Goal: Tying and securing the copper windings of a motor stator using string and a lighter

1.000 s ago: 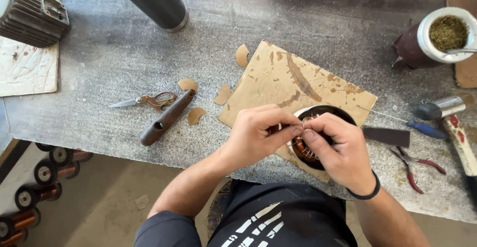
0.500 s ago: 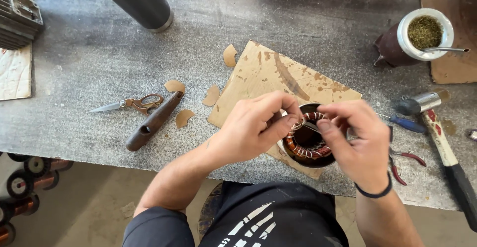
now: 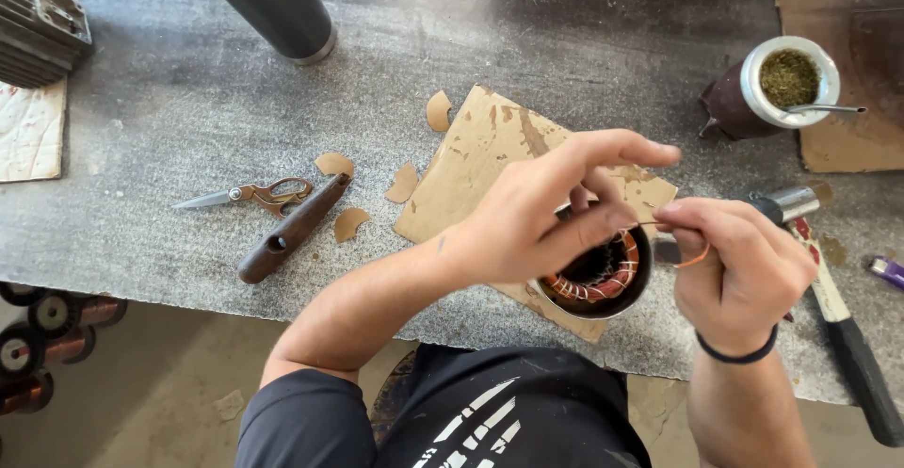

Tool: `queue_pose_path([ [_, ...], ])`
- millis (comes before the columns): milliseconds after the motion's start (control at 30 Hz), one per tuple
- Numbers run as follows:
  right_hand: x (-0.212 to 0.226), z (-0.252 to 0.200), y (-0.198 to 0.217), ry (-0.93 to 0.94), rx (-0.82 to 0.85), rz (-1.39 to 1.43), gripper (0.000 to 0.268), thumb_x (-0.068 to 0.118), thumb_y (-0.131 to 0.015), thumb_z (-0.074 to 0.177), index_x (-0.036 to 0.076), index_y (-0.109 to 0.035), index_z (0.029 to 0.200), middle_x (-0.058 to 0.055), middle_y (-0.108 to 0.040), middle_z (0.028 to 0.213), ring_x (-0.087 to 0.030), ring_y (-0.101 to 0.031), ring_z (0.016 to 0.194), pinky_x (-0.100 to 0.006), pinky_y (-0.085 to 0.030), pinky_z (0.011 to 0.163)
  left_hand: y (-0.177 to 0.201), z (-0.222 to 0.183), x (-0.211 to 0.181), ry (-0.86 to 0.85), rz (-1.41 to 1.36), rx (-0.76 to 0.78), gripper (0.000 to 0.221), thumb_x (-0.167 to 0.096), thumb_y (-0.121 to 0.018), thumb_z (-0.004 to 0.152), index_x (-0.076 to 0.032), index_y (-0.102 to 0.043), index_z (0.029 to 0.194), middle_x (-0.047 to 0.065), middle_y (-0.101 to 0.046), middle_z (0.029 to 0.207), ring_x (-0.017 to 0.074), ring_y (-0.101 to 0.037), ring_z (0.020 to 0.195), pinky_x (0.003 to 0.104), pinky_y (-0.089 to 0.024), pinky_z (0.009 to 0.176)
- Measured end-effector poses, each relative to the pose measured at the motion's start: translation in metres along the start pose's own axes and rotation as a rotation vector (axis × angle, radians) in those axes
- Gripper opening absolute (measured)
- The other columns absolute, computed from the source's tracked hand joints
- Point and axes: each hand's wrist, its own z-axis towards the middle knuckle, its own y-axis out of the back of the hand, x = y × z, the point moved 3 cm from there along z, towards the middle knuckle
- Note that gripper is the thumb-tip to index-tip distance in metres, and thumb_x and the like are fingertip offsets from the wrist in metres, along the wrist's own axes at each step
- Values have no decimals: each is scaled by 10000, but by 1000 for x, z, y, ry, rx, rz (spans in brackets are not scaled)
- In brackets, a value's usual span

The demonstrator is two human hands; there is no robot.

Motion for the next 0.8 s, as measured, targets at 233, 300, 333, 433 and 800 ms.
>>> queue_pose_path([
  [233, -14, 3, -1, -242, 25, 117, 114, 7, -529, 1125, -93, -581, 1111, -232, -710, 949, -302, -756, 823, -333, -642, 748, -19, -22, 55, 297, 209, 170, 179, -175, -640, 954, -205, -697, 1121, -35, -787, 1073, 181, -759, 955, 331, -556, 803],
  [300, -26, 2, -5, -179, 54, 139, 32, -47, -571, 1092, -71, -584, 1108, -224, -703, 969, -289, -752, 843, -315, -641, 757, -19, -23, 53, 281, 208, 123, 148, -158, -667, 944, -196, -698, 1084, -43, -784, 1037, 170, -758, 933, 326, -560, 795],
  [333, -31, 1, -9, -117, 85, 164, 73, -101, -612, 1059, -50, -587, 1105, -216, -695, 989, -275, -748, 863, -297, -641, 766, -17, -25, 52, 269, 208, 74, 121, -140, -695, 935, -187, -698, 1047, -50, -781, 1001, 158, -756, 911, 322, -563, 786],
  [433, -27, 2, -16, -120, 81, 120, 63, -112, -591, 1058, -60, -624, 1073, -250, -670, 1022, -303, -730, 856, -336, -633, 808, -11, -28, 52, 310, 219, -76, 90, -162, -708, 950, -180, -688, 1036, -40, -757, 992, 134, -729, 905, 290, -559, 777],
  [800, -57, -3, 36, 235, -403, 62, 58, -85, -556, 1089, -61, -533, 1042, -314, -583, 827, -355, -572, 616, -421, -421, 533, -8, -34, 59, 303, 95, -22, 196, -52, -657, 968, -123, -682, 1148, 28, -742, 1080, 168, -712, 972, 304, -582, 865],
])
